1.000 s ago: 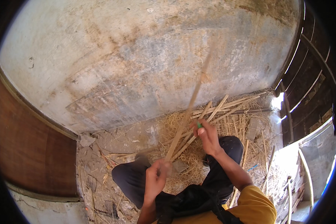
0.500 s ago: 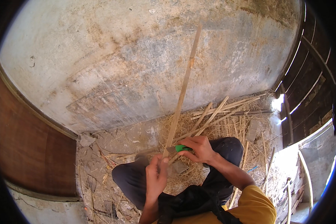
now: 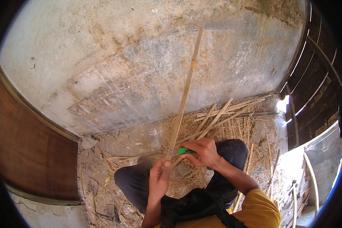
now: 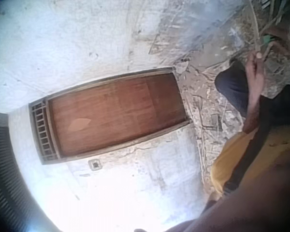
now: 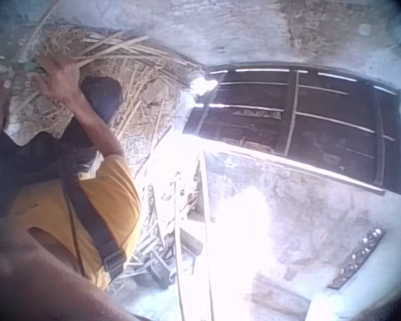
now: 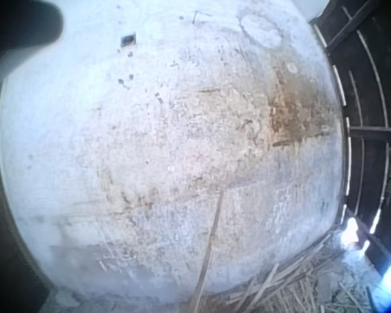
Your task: The person shaves strips of bark or outer fibers from a bamboo stalk using a small green-handled utility knife, repeatedly running the blade down the length of the stalk while holding it by hand.
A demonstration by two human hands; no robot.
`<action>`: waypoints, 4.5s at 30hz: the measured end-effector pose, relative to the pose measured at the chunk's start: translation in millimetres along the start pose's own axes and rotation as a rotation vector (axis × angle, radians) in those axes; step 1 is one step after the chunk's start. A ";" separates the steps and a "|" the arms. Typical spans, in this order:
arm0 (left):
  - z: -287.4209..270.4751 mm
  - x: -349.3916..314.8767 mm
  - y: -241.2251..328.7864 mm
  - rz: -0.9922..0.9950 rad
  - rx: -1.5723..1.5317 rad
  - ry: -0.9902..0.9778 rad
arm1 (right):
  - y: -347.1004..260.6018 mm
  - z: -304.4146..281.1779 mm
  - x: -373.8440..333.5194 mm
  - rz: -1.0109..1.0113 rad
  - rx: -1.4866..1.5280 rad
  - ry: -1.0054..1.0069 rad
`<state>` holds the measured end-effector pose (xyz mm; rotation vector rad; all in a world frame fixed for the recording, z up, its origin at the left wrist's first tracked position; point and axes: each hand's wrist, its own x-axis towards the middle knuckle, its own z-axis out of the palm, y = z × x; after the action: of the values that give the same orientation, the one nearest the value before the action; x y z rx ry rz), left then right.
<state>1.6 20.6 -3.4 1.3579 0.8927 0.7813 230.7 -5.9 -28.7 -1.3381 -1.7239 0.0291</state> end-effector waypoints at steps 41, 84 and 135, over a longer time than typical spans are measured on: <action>-41.7 -50.2 -29.3 -0.335 -0.076 -0.191 | 45.7 -28.4 4.6 0.246 -0.064 0.224; -18.2 -58.1 -43.6 -0.150 -0.099 0.050 | 35.1 -19.3 17.4 0.208 -0.200 0.212; -21.1 -15.2 -23.5 0.071 -0.003 0.205 | 49.9 -14.8 24.0 0.558 0.413 -0.125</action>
<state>-25.0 15.5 -25.7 1.3286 1.0064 0.9896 278.3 25.8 -30.9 -1.4719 -1.2953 0.7562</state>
